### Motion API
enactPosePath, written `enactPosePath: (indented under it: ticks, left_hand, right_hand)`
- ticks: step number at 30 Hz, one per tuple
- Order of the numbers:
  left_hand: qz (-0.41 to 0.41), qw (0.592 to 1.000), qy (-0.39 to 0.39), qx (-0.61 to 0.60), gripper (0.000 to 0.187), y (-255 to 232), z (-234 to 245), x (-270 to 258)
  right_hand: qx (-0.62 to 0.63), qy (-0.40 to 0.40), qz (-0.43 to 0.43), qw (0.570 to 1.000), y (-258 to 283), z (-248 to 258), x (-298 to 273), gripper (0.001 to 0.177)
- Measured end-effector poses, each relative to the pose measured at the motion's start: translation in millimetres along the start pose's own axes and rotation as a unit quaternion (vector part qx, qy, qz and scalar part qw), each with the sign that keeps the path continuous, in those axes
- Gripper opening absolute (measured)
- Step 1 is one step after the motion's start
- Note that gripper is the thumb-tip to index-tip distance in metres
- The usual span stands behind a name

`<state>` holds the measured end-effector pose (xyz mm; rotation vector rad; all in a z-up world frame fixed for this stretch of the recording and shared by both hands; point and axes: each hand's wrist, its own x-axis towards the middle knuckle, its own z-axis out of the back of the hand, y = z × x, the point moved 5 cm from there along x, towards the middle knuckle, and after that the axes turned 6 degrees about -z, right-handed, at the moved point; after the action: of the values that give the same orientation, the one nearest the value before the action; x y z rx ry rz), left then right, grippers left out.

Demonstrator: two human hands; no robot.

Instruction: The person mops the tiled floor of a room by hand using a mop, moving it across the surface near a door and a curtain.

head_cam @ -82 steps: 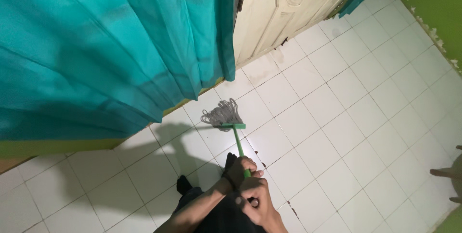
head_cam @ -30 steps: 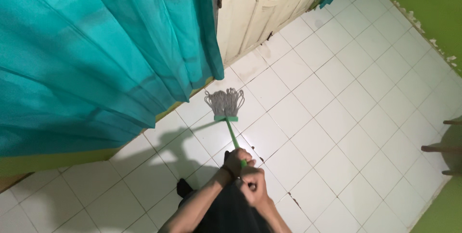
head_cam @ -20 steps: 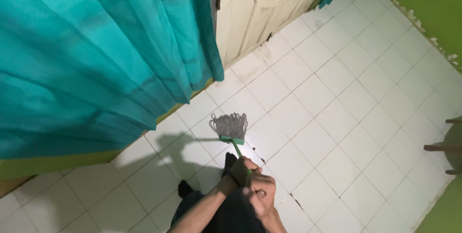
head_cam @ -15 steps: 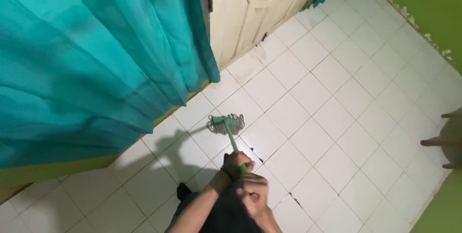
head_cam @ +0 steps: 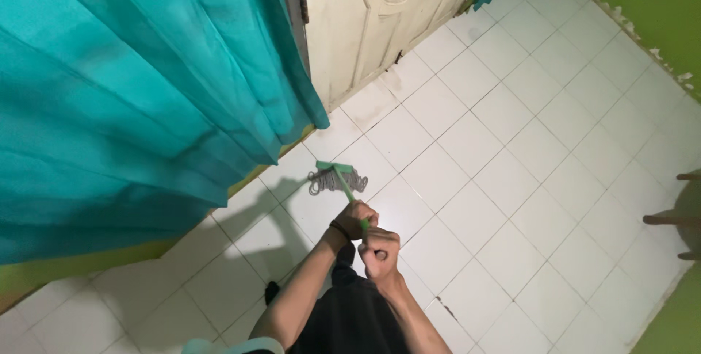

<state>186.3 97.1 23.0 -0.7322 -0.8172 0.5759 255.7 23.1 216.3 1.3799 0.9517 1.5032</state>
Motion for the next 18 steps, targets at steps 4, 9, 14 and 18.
enactPosePath:
  ticks: [4, 9, 14, 18]
  left_hand:
    - [0.057, 0.997, -0.041, -0.01, 0.027, 14.1, -8.9, 9.0]
    - [0.1, 0.995, -0.012, 0.023, 0.023, 29.2, -12.9, 14.3]
    - [0.086, 0.994, -0.026, 0.059, 0.027, 18.1, -18.3, 9.1]
    - [0.127, 0.99, -0.046, 0.035, 0.034, -1.7, -23.9, -12.1]
  right_hand:
    - [0.0, 0.049, -0.031, 0.998, -25.8, 11.1, 1.7, 0.02]
    - [-0.017, 0.074, -0.035, 0.997, -45.7, 13.4, -5.5, 0.026]
    - [0.002, 0.049, -0.108, 0.993, -43.3, 18.0, -9.8, 0.026]
    - [-0.011, 0.068, -0.099, 0.993, -21.3, 20.0, -15.9, 0.02]
